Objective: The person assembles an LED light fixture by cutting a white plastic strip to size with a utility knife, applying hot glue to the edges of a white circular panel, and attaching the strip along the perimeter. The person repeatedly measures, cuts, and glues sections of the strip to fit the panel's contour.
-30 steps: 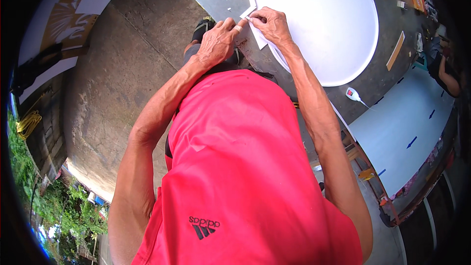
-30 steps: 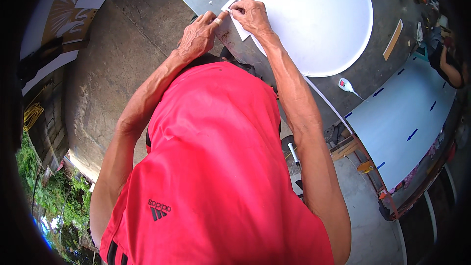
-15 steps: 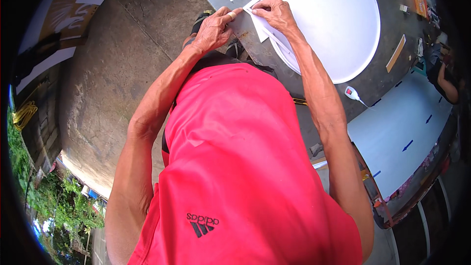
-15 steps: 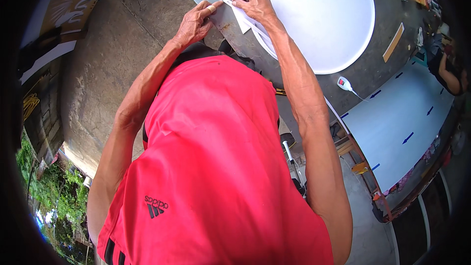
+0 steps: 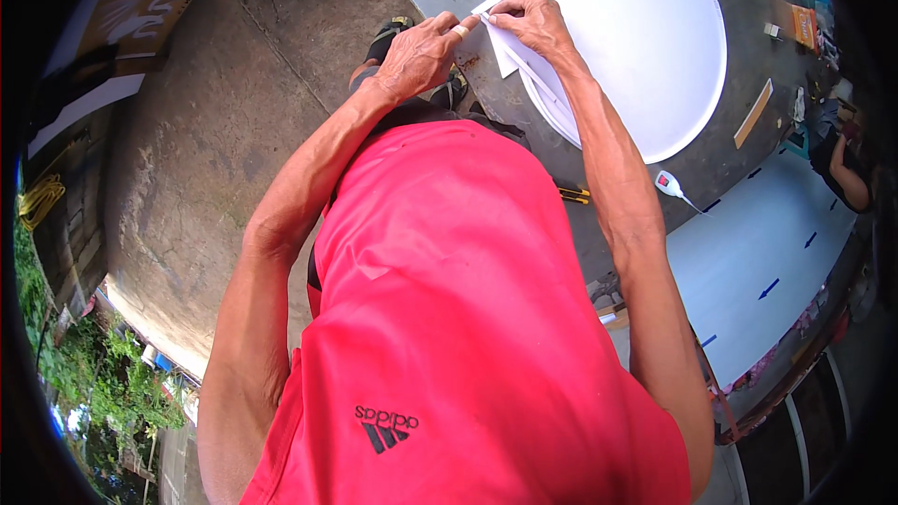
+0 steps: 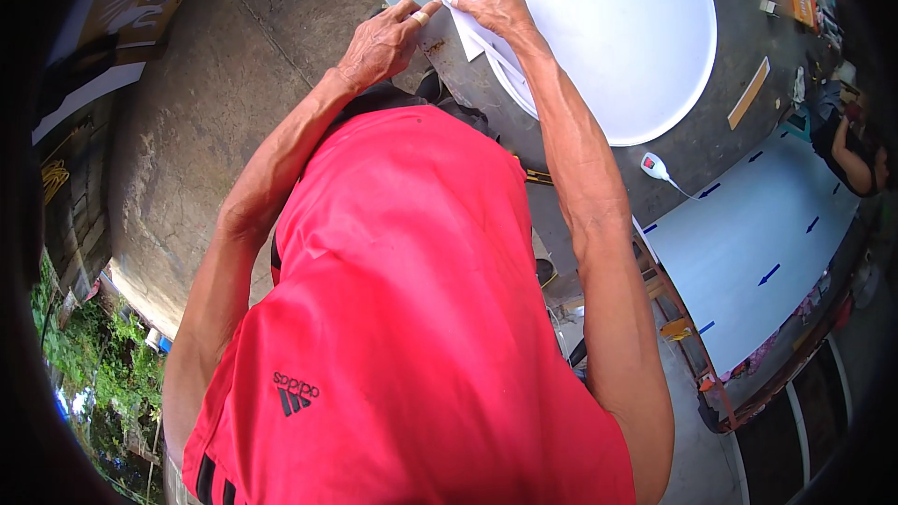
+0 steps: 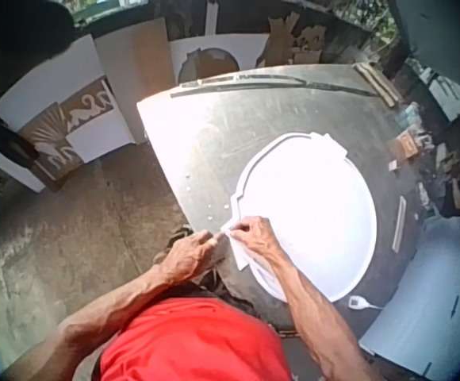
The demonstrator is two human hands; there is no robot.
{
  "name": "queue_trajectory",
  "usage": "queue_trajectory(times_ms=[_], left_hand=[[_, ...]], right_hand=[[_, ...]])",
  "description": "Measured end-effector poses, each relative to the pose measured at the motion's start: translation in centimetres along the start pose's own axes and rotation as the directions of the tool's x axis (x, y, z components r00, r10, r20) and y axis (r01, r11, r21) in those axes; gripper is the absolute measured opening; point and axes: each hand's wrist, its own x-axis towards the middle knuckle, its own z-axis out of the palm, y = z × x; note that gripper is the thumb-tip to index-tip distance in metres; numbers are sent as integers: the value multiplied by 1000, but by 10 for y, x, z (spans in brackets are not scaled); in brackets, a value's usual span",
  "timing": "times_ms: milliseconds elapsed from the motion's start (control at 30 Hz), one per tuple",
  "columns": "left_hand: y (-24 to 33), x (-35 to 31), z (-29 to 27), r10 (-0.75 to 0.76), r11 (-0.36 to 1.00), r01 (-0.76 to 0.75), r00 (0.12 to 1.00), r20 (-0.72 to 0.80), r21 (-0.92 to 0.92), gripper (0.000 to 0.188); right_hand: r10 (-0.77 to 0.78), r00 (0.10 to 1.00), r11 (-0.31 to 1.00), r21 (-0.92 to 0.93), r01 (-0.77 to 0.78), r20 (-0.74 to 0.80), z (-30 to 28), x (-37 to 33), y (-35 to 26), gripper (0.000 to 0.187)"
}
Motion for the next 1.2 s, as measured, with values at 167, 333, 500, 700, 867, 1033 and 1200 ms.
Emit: queue_trajectory(times_ms=[167,333,500,700,867,1033,1200], left_hand=[[4,1,7,2,988,-11,999,55,155,67],[7,3,8,-24,990,20,999,31,140,65],[-7,-2,10,-212,974,195,963,-169,-111,52],[-4,-2,10,-138,990,129,977,-165,-64,49],[2,1,7,-101,994,106,988,-117,34,54],[4,6,3,-74,993,78,996,-48,93,63],[9,12,-1,-72,980,61,996,51,188,69]], right_hand=[[-6,1000,1000,-12,7,19,-1,3,2,25],[-57,998,998,-29,57,-1,2,5,8,24],[-30,999,999,-33,31,34,-2,1,-1,23],[-53,998,998,-34,53,18,-1,1,1,23],[-92,996,994,-52,93,11,0,1,1,23],[-116,993,992,-56,116,1,1,2,5,23],[-157,987,987,-41,156,-31,3,2,6,19]])
